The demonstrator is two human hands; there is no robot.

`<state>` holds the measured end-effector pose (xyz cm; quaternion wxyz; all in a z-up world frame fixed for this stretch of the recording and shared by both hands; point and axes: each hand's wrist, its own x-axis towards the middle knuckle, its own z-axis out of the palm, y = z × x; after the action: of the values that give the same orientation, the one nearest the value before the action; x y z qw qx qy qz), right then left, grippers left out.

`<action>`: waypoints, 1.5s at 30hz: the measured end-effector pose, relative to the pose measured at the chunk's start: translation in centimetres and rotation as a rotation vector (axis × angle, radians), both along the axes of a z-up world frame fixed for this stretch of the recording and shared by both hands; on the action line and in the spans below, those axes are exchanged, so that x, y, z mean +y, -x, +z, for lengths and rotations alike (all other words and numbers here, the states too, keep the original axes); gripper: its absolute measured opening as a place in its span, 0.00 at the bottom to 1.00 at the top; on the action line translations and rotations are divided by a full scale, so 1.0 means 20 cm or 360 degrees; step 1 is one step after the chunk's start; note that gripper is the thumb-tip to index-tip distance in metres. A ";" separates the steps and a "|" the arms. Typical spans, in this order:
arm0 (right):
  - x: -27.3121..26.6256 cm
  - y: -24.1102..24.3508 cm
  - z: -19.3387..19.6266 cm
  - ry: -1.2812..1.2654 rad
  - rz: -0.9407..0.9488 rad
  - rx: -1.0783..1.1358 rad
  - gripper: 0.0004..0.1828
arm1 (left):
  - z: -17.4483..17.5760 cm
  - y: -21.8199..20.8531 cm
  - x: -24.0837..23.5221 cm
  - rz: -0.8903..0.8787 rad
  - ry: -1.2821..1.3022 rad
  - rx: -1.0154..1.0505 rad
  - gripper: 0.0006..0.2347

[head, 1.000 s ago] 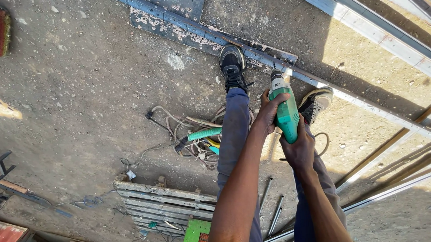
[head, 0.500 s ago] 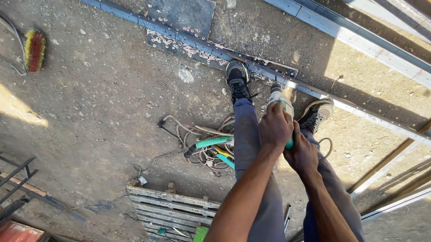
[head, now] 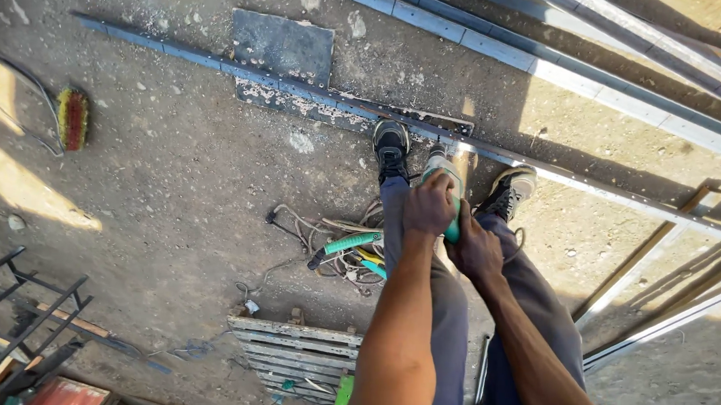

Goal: The person stands over a long metal angle bar laid on the ground and uses a corded electric drill to bore a series of holes along it, repositioning the drill between holes and steadying the bar with their foot while working along its length.

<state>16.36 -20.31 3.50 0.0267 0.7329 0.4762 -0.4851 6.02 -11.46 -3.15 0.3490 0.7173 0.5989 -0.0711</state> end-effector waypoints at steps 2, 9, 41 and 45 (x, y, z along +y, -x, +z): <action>-0.01 0.05 0.02 -0.0008 -0.0053 -0.0015 0.51 | 0.13 -0.02 0.09 -0.0032 0.0036 -0.0085 0.04; -0.11 0.07 -0.06 -0.0021 -0.0157 -0.0031 0.51 | 0.02 -0.05 -0.01 -0.0200 0.0043 0.0012 0.04; -0.18 0.09 0.00 -0.0432 -0.0016 -0.0139 0.49 | 0.17 0.07 -0.13 0.0206 0.0064 -0.0174 0.08; -0.22 0.10 -0.02 -0.0448 0.0044 -0.0176 0.49 | 0.16 0.10 -0.15 0.0223 0.0110 -0.0181 0.09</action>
<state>14.46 -24.65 3.09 -0.0433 0.7484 0.5474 -0.3719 4.06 -14.47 0.12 0.4111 0.6641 0.6239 -0.0263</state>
